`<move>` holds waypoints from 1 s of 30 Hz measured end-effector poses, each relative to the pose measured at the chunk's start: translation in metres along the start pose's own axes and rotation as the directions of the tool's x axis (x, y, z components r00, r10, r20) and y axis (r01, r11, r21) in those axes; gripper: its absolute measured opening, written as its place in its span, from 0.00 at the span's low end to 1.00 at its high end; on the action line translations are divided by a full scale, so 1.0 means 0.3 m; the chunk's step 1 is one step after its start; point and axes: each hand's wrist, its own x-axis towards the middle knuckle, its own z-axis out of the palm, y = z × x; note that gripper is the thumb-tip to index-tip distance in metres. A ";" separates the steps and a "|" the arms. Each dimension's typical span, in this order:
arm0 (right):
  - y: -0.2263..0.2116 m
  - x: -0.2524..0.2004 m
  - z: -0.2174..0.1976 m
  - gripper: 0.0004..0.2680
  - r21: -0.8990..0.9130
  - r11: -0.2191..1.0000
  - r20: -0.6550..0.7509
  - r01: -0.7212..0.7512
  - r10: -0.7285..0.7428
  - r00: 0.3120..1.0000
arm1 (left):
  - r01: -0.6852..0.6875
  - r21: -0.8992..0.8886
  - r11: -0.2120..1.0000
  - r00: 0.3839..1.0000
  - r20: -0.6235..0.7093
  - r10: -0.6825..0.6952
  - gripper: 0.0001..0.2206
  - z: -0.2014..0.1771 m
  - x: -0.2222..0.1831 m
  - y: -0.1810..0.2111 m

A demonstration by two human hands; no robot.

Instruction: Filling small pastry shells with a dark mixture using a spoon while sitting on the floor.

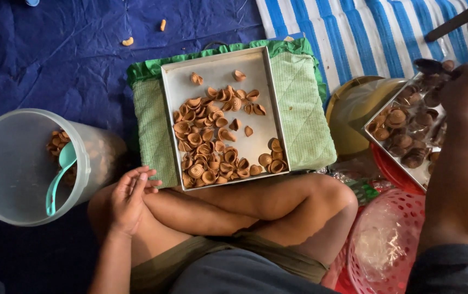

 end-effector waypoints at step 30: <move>-0.038 -1.287 0.341 0.24 0.247 0.655 0.570 -0.714 0.498 0.654 | -0.004 -0.084 0.996 0.998 0.066 0.010 0.12 0.005 -0.015 0.024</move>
